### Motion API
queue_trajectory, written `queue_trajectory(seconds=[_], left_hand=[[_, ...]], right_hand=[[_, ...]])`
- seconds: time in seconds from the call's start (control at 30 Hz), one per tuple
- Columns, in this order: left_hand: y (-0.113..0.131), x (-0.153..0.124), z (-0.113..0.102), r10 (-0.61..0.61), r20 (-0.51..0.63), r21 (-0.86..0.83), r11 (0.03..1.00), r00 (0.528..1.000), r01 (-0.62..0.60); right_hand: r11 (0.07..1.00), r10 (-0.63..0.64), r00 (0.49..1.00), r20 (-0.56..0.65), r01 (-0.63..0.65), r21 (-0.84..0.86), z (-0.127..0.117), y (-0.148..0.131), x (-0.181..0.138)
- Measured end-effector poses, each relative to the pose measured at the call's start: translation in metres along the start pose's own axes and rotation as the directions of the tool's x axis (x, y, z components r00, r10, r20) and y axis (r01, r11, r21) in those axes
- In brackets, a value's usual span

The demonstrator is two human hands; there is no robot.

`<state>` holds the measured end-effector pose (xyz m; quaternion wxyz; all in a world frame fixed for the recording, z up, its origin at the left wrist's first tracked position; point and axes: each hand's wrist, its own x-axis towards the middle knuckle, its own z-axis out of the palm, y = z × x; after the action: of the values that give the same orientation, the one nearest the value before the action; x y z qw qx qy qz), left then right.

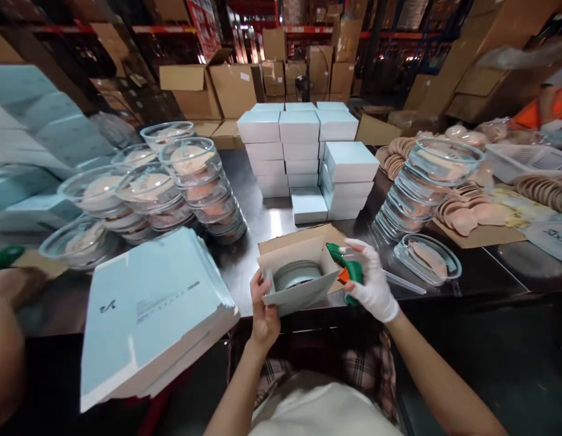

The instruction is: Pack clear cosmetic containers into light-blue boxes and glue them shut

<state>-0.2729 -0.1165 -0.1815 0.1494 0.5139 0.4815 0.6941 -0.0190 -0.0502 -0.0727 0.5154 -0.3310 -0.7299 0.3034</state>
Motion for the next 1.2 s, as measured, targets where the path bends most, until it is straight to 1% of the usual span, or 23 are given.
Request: queue_trajectory(seconds=[0.1, 0.13, 0.17, 0.23, 0.3, 0.33, 0.43, 0.47, 0.5, 0.53, 0.57, 0.6, 0.63, 0.67, 0.7, 0.73, 0.8, 0.9, 0.97, 1.03, 1.1, 1.17, 1.2], left_hand=[[0.004, 0.005, -0.008, 0.07, 0.028, -0.017, 0.997, 0.997, -0.07], [0.008, 0.006, -0.007, 0.059, 0.026, -0.03, 0.998, 0.998, -0.058], [0.012, 0.007, -0.006, 0.031, 0.016, -0.046, 0.998, 0.999, -0.03], [0.019, 0.009, -0.001, -0.033, -0.033, -0.082, 0.996, 0.999, 0.03], [0.022, 0.011, 0.001, -0.029, -0.088, -0.072, 0.997, 0.996, 0.023], [0.021, 0.012, 0.001, -0.008, -0.086, -0.032, 0.999, 0.996, 0.005], [0.017, 0.018, -0.011, 0.019, 0.031, 0.108, 0.994, 0.999, -0.022], [0.015, 0.02, -0.017, 0.012, 0.077, 0.131, 0.991, 0.997, -0.022], [0.014, 0.022, -0.023, 0.001, 0.115, 0.135, 0.991, 0.993, -0.017], [0.012, 0.024, -0.028, -0.01, 0.145, 0.127, 0.992, 0.989, -0.008], [0.01, 0.026, -0.032, -0.02, 0.187, 0.12, 0.993, 0.982, -0.003], [0.008, 0.027, -0.035, -0.02, 0.232, 0.117, 0.993, 0.972, -0.008], [0.005, 0.029, -0.037, -0.008, 0.273, 0.121, 0.992, 0.962, -0.026], [0.003, 0.03, -0.037, 0.013, 0.306, 0.131, 0.99, 0.952, -0.056], [0.0, 0.032, -0.035, 0.044, 0.326, 0.142, 0.985, 0.944, -0.095], [-0.002, 0.034, -0.033, 0.084, 0.335, 0.15, 0.979, 0.938, -0.141], [-0.004, 0.038, -0.027, 0.181, 0.313, 0.139, 0.962, 0.932, -0.234], [0.003, 0.037, -0.02, 0.316, 0.187, 0.075, 0.939, 0.93, -0.335], [0.014, 0.028, -0.019, 0.321, 0.091, 0.064, 0.943, 0.943, -0.327], [0.027, 0.013, -0.019, 0.198, 0.068, 0.078, 0.976, 0.978, -0.204], [0.039, -0.003, -0.017, -0.015, 0.094, 0.086, 0.996, 0.995, 0.007], [0.046, -0.015, -0.011, -0.196, 0.135, 0.079, 0.979, 0.971, 0.187], [0.048, -0.019, -0.008, -0.237, 0.146, 0.076, 0.971, 0.96, 0.228]], right_hand=[[0.99, 0.052, 0.983, 0.175, -0.074, 0.124, 0.035, 0.012, -0.001], [0.98, 0.095, 0.979, 0.181, -0.123, 0.153, 0.048, 0.013, -0.001], [0.966, 0.154, 0.978, 0.14, -0.178, 0.186, 0.061, 0.013, 0.001], [0.927, 0.281, 0.959, -0.032, -0.263, 0.268, 0.083, 0.011, 0.005], [0.886, 0.371, 0.915, -0.161, -0.297, 0.356, 0.096, 0.009, 0.009], [0.871, 0.393, 0.902, -0.176, -0.304, 0.386, 0.097, 0.009, 0.01], [0.87, 0.407, 0.908, -0.1, -0.352, 0.344, 0.075, 0.009, 0.003], [0.887, 0.419, 0.902, -0.101, -0.383, 0.26, 0.062, 0.01, -0.003], [0.896, 0.44, 0.888, -0.131, -0.425, 0.126, 0.048, 0.011, -0.011], [0.872, 0.471, 0.863, -0.184, -0.486, -0.046, 0.034, 0.013, -0.019], [0.795, 0.511, 0.823, -0.247, -0.562, -0.227, 0.021, 0.016, -0.027], [0.673, 0.559, 0.77, -0.307, -0.638, -0.374, 0.01, 0.02, -0.033], [0.541, 0.616, 0.704, -0.354, -0.705, -0.459, 0.002, 0.024, -0.036], [0.437, 0.674, 0.633, -0.38, -0.757, -0.486, -0.004, 0.03, -0.037], [0.376, 0.725, 0.571, -0.385, -0.796, -0.474, -0.007, 0.035, -0.036], [0.356, 0.76, 0.53, -0.377, -0.824, -0.442, -0.009, 0.041, -0.033], [0.378, 0.786, 0.503, -0.359, -0.851, -0.365, -0.01, 0.052, -0.026], [0.431, 0.804, 0.492, -0.334, -0.869, -0.244, -0.012, 0.06, -0.021], [0.482, 0.797, 0.501, -0.336, -0.864, -0.145, -0.014, 0.057, -0.022], [0.539, 0.765, 0.526, -0.372, -0.839, -0.079, -0.015, 0.046, -0.025], [0.625, 0.697, 0.564, -0.443, -0.781, -0.01, -0.014, 0.03, -0.03], [0.741, 0.617, 0.626, -0.476, -0.667, 0.082, -0.01, 0.012, -0.038], [0.788, 0.585, 0.674, -0.451, -0.604, 0.12, -0.008, 0.003, -0.044]])
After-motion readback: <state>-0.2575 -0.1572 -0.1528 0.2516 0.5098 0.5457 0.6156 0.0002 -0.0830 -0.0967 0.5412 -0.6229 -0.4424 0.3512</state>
